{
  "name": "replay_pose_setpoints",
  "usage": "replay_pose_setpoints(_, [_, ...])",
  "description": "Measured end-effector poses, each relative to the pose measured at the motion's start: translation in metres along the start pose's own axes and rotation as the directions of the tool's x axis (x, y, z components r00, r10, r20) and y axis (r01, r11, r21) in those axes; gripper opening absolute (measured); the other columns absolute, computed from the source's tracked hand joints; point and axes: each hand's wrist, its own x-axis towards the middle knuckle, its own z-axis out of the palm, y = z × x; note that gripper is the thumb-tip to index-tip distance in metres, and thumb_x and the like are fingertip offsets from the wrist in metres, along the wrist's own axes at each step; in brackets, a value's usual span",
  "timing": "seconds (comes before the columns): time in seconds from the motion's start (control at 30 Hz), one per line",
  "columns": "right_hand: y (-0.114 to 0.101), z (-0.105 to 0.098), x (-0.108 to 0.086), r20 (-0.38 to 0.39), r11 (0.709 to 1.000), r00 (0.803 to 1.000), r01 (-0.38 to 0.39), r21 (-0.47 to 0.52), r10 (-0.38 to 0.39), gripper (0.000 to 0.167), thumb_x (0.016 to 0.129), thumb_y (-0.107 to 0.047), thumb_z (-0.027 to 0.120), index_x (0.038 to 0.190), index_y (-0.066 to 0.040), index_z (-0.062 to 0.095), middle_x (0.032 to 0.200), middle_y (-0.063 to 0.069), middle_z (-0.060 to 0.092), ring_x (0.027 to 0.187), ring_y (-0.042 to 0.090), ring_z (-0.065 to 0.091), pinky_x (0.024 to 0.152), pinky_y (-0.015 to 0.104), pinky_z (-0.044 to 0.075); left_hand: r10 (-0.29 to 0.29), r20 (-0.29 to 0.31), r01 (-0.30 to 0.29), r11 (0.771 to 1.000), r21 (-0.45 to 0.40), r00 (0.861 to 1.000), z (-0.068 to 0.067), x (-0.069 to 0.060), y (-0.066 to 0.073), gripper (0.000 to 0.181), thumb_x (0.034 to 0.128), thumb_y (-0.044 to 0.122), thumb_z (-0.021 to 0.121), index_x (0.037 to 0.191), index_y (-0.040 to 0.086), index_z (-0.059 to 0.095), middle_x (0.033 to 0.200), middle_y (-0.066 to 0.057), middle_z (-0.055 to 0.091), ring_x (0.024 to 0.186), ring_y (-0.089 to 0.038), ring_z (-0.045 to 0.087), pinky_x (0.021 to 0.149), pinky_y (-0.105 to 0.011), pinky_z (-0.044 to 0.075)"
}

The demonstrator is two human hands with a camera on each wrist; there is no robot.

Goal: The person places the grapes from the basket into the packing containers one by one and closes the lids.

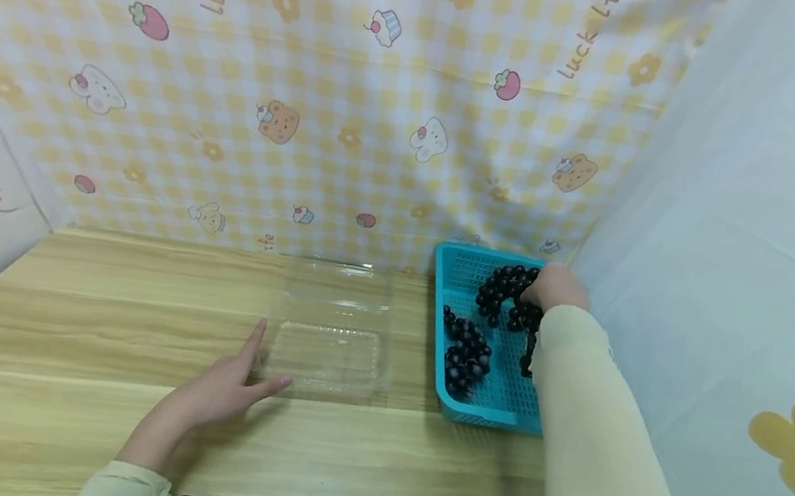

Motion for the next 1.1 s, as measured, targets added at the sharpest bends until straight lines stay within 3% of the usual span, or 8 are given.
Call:
replay_pose_setpoints(0.07, [-0.003, -0.008, -0.004, -0.027, 1.0, 0.999, 0.018, 0.006, -0.018, 0.045, 0.102, -0.026, 0.067, 0.12, 0.015, 0.061, 0.116, 0.036, 0.065, 0.097, 0.043, 0.065, 0.083, 0.054, 0.057, 0.001, -0.002, -0.001, 1.0, 0.005, 1.0, 0.0, 0.0, -0.001, 0.116, 0.1012, 0.065, 0.061, 0.17, 0.007, -0.014, 0.166, -0.04, 0.026, 0.153, -0.059, 0.033, 0.125, -0.072, 0.03])
replay_pose_setpoints(0.13, [-0.005, -0.015, -0.008, -0.05, 0.999, 0.998, 0.036, 0.008, -0.036, 0.044, 0.101, -0.025, 0.068, 0.118, 0.015, 0.059, 0.113, 0.035, 0.064, 0.095, 0.042, 0.064, 0.082, 0.055, 0.057, 0.003, -0.004, -0.003, 1.0, 0.009, 1.0, 0.0, 0.001, -0.002, 0.116, 0.1011, 0.065, 0.061, 0.17, 0.007, -0.014, 0.166, -0.039, 0.026, 0.153, -0.059, 0.033, 0.126, -0.072, 0.03])
replay_pose_setpoints(0.3, [-0.009, -0.028, -0.013, -0.073, 0.999, 0.996, 0.044, 0.027, -0.042, 0.03, 0.101, -0.025, 0.069, 0.089, 0.0, 0.058, 0.076, 0.01, 0.055, 0.072, 0.028, 0.056, 0.072, 0.044, 0.051, 0.0, -0.006, 0.0, 1.0, 0.009, 1.0, 0.001, 0.001, -0.004, 0.116, 0.1011, 0.064, 0.062, 0.17, 0.007, -0.013, 0.166, -0.039, 0.026, 0.152, -0.059, 0.034, 0.126, -0.071, 0.031])
replay_pose_setpoints(0.4, [-0.011, -0.034, -0.015, -0.076, 0.998, 0.996, 0.049, 0.028, -0.046, 0.031, 0.101, -0.025, 0.07, 0.082, -0.004, 0.056, 0.068, 0.004, 0.049, 0.067, 0.024, 0.053, 0.071, 0.042, 0.049, 0.001, -0.008, -0.001, 1.0, 0.01, 1.0, 0.001, 0.001, -0.003, 0.116, 0.101, 0.064, 0.061, 0.17, 0.007, -0.013, 0.165, -0.04, 0.028, 0.152, -0.059, 0.034, 0.125, -0.072, 0.031])
replay_pose_setpoints(0.57, [-0.013, -0.04, -0.014, -0.086, 0.998, 0.995, 0.055, 0.017, -0.054, 0.032, 0.1, -0.026, 0.07, 0.08, -0.005, 0.057, 0.069, 0.004, 0.051, 0.068, 0.025, 0.054, 0.07, 0.042, 0.049, -0.003, -0.008, 0.003, 1.0, 0.007, 1.0, 0.001, 0.0, -0.002, 0.116, 0.1008, 0.065, 0.061, 0.17, 0.008, -0.013, 0.165, -0.041, 0.027, 0.152, -0.061, 0.033, 0.124, -0.073, 0.031])
replay_pose_setpoints(0.8, [-0.013, -0.046, -0.006, -0.106, 0.999, 0.993, 0.049, 0.005, -0.048, 0.043, 0.1, -0.029, 0.07, 0.068, -0.014, 0.045, 0.054, -0.008, 0.029, 0.05, 0.013, 0.036, 0.064, 0.038, 0.047, 0.003, -0.011, -0.003, 1.0, 0.008, 1.0, 0.002, 0.002, -0.003, 0.116, 0.1012, 0.064, 0.061, 0.17, 0.007, -0.013, 0.165, -0.041, 0.026, 0.153, -0.06, 0.033, 0.126, -0.071, 0.03])
replay_pose_setpoints(1.1, [-0.025, -0.057, -0.013, -0.16, 0.998, 0.985, 0.061, 0.022, -0.057, 0.045, 0.101, -0.03, 0.068, 0.067, -0.014, 0.044, 0.054, -0.008, 0.025, 0.048, 0.012, 0.03, 0.062, 0.038, 0.046, -0.004, -0.012, 0.004, 1.0, 0.009, 1.0, 0.001, 0.0, 0.0, 0.117, 0.1012, 0.065, 0.06, 0.17, 0.007, -0.014, 0.166, -0.041, 0.025, 0.153, -0.061, 0.031, 0.125, -0.073, 0.029])
